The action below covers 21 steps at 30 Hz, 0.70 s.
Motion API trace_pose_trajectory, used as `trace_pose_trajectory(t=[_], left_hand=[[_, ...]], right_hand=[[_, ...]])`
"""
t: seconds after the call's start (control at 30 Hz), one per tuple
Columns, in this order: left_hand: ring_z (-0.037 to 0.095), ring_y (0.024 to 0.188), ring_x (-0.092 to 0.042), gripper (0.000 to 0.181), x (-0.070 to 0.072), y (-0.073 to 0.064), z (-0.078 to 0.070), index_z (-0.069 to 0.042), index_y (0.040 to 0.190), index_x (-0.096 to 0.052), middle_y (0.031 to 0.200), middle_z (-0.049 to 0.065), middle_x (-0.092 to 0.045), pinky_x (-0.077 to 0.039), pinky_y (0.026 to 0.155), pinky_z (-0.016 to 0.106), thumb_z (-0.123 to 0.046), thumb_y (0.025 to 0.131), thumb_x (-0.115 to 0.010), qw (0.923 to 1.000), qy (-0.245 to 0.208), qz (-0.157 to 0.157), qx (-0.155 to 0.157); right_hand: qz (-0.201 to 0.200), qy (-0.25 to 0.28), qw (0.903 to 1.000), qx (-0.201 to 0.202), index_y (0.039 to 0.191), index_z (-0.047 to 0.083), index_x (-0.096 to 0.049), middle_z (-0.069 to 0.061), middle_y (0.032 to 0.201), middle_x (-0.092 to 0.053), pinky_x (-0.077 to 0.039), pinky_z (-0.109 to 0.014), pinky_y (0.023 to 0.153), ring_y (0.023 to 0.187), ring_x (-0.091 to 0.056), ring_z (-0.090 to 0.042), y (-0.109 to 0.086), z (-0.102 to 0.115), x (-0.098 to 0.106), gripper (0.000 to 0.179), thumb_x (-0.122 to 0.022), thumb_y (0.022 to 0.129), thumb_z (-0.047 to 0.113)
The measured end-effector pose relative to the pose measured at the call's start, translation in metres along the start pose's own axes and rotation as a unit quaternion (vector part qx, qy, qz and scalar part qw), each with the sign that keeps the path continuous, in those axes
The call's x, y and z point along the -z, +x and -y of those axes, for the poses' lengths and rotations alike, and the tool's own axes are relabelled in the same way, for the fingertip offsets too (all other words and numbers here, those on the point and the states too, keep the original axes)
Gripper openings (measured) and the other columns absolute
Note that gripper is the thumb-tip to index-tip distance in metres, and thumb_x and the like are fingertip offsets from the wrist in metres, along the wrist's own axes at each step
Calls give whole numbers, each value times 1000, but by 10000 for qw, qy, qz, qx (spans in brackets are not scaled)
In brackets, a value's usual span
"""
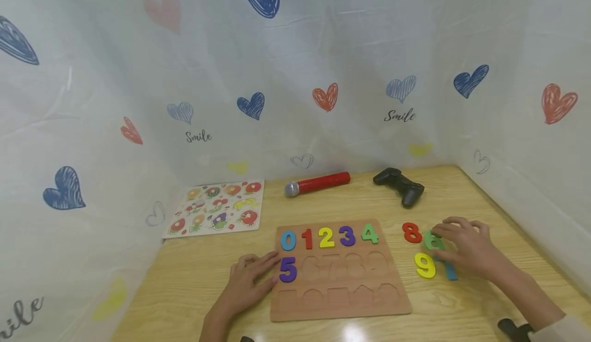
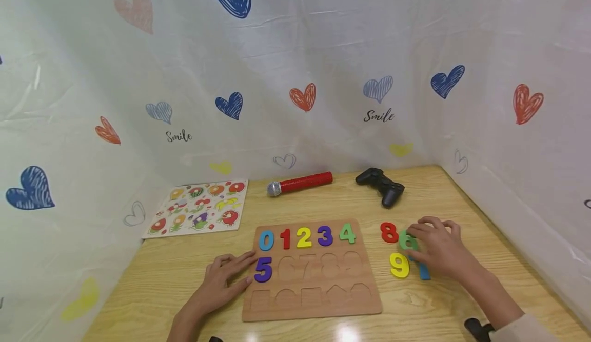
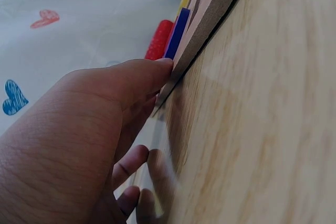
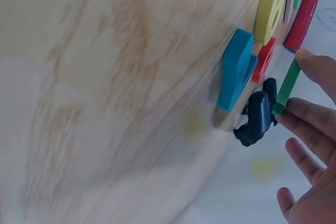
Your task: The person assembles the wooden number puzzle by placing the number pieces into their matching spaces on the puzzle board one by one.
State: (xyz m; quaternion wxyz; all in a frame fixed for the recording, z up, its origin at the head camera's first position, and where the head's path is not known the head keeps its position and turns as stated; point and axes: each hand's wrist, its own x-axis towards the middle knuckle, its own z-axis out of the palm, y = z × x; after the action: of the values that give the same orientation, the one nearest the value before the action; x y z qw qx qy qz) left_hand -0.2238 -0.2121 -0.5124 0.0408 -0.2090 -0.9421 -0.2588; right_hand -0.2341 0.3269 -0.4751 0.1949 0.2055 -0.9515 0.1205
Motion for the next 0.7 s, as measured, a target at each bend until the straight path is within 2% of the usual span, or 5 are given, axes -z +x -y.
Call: trace_pose_trajectory(t=[0.13, 0.37, 0.7], left_hand=[[19, 121, -36, 49, 0, 0, 1, -34, 142, -58, 150, -16, -48, -27, 92, 51, -52, 96, -59, 10000, 11, 2, -23], [18, 122, -36, 49, -1, 0, 2, -36, 142, -57, 150, -19, -46, -28, 93, 51, -55, 96, -58, 10000, 29, 48, 42], [18, 121, -36, 49, -2, 1, 4, -36, 142, -57, 150, -19, -46, -28, 91, 49, -55, 97, -57, 10000, 62, 59, 7]], right_hand=[[21, 56, 10000, 28, 110, 9, -75, -12, 110, -71, -26, -68, 85, 114, -47, -37, 2, 6, 1, 47, -89, 72, 34], [303, 109, 9995, -11, 112, 11, -74, -9, 112, -71, -25, -69, 87, 117, -45, -37, 8, 18, 3, 46, -88, 74, 33], [203, 283, 9991, 241, 112, 13, -74, -5, 111, -71, -24, -66, 88, 117, -45, -36, 10, 30, 1, 45, -87, 75, 36]])
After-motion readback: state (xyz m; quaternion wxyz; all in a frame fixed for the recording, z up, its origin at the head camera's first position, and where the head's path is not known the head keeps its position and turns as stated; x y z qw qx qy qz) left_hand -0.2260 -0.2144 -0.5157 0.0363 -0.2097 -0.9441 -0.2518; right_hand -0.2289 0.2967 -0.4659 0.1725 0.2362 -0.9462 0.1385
